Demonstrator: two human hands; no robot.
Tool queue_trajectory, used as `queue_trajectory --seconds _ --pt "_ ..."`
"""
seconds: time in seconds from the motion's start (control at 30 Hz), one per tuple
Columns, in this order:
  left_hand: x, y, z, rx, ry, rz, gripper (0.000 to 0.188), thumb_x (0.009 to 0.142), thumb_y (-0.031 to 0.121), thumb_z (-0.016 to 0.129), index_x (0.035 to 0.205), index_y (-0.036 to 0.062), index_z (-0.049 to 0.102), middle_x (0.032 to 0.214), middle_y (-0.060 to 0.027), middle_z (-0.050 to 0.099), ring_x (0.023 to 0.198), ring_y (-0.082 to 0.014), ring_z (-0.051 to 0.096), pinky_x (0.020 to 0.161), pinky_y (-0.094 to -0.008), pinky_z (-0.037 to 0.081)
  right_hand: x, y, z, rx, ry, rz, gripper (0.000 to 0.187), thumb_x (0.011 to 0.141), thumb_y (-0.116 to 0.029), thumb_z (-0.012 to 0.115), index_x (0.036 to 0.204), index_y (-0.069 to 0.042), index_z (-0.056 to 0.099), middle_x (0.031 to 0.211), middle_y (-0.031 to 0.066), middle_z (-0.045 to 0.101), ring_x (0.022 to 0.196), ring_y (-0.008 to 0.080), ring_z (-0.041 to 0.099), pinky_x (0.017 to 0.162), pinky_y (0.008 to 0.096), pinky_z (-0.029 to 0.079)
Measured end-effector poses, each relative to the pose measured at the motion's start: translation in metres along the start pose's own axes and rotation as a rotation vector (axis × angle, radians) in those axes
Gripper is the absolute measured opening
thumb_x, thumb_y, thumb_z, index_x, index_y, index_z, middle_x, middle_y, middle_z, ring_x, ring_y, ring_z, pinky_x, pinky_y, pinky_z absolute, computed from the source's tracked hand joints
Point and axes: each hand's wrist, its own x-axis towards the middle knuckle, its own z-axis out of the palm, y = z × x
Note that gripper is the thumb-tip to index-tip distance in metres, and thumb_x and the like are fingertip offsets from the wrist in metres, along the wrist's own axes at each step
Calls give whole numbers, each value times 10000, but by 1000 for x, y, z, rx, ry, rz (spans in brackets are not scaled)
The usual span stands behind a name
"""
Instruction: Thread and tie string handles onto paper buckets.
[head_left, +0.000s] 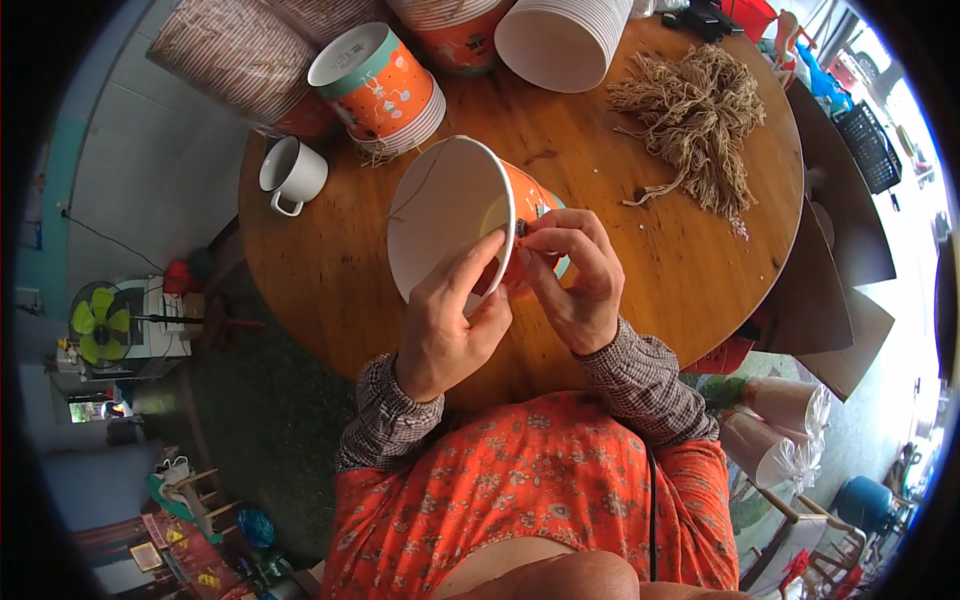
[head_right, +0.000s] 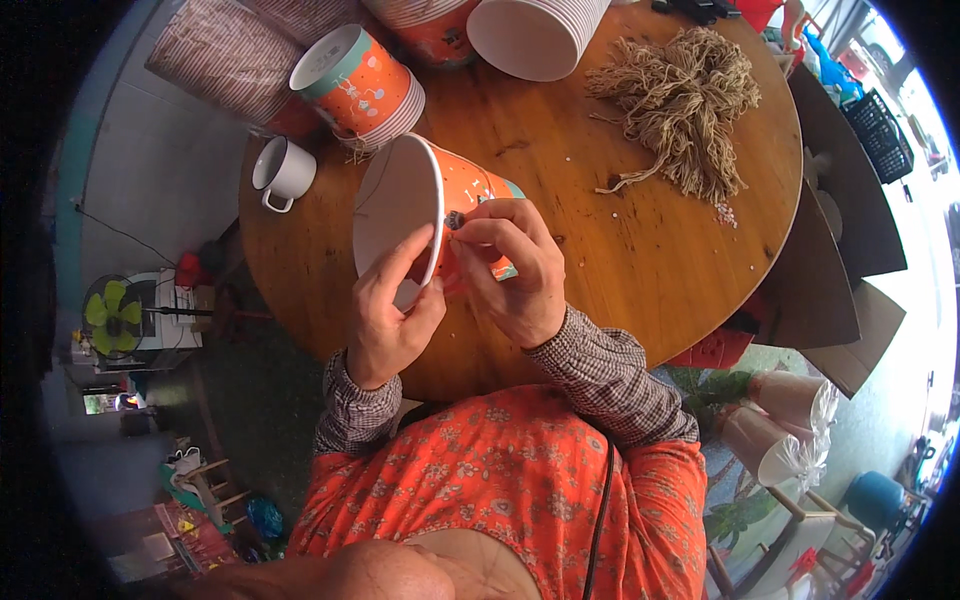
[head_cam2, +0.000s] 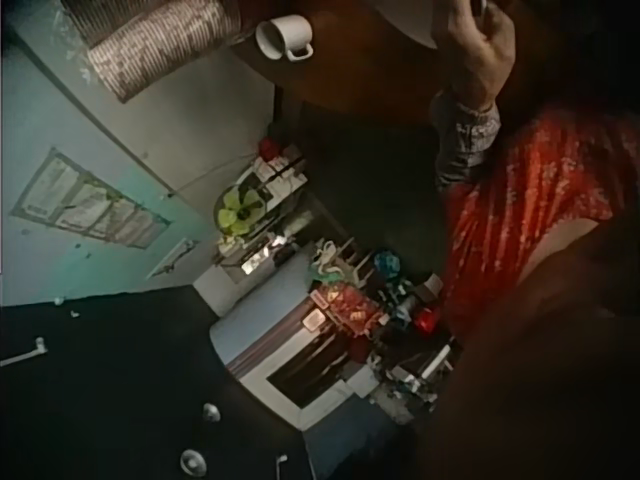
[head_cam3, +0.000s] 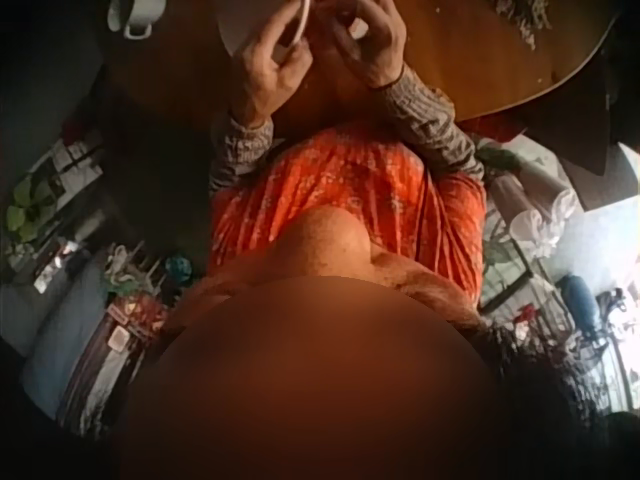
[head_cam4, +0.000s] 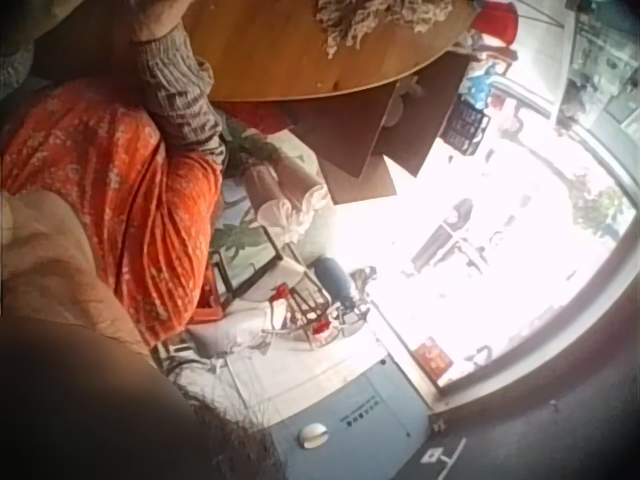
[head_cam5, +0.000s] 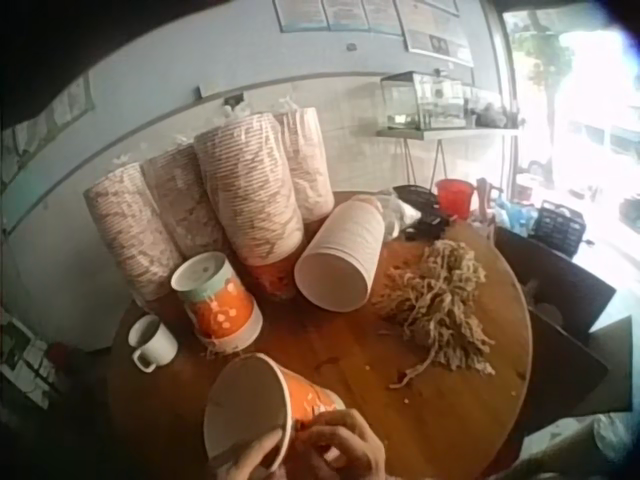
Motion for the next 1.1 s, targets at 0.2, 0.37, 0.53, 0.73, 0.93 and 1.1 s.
queue_trajectory --seconds 0.2,0.37,0.53,0.73,0.93,1.1 --pt "25 -15 0 -210 -199 -48 192 921 71 562 1065 -52 592 835 -147 614 743 -280 641 657 -334 504 -10 15 -6 55 42 98 144 807 47 694 928 -3 635 977 84 589 820 141 618 679 252 521" --pt "41 -24 11 -246 -266 -148 129 884 49 577 986 -20 615 867 -174 659 768 -297 669 658 -368 506 -17 26 -12 136 23 221 105 838 32 675 929 1 632 974 80 592 833 144 620 691 247 519" --pt "47 -27 14 -80 -278 -11 58 828 21 601 871 -4 571 813 -140 638 726 -287 656 647 -358 511 -10 14 -26 87 -112 365 122 848 -13 675 958 -26 627 902 54 605 760 135 624 651 247 512" --pt "44 -32 5 -132 -211 28 80 799 -3 607 832 1 534 778 -106 571 689 -214 618 640 -313 507 23 9 -65 -524 -231 64 110 830 -51 645 936 -43 617 881 98 607 701 260 620 617 337 509" --pt "40 -25 10 -298 -211 51 64 793 -21 586 848 -20 554 819 -86 581 753 -171 611 701 -282 495 43 2 -48 -311 -244 -207 143 810 -13 666 945 -37 625 1019 103 660 966 298 651 806 341 534" --pt "39 -24 3 -530 -284 -63 49 852 31 570 858 -16 561 854 -50 614 812 -130 609 777 -265 486 25 14 -36 -125 -225 -37 179 797 52 653 956 -17 610 1014 120 672 1077 279 639 902 356 520"
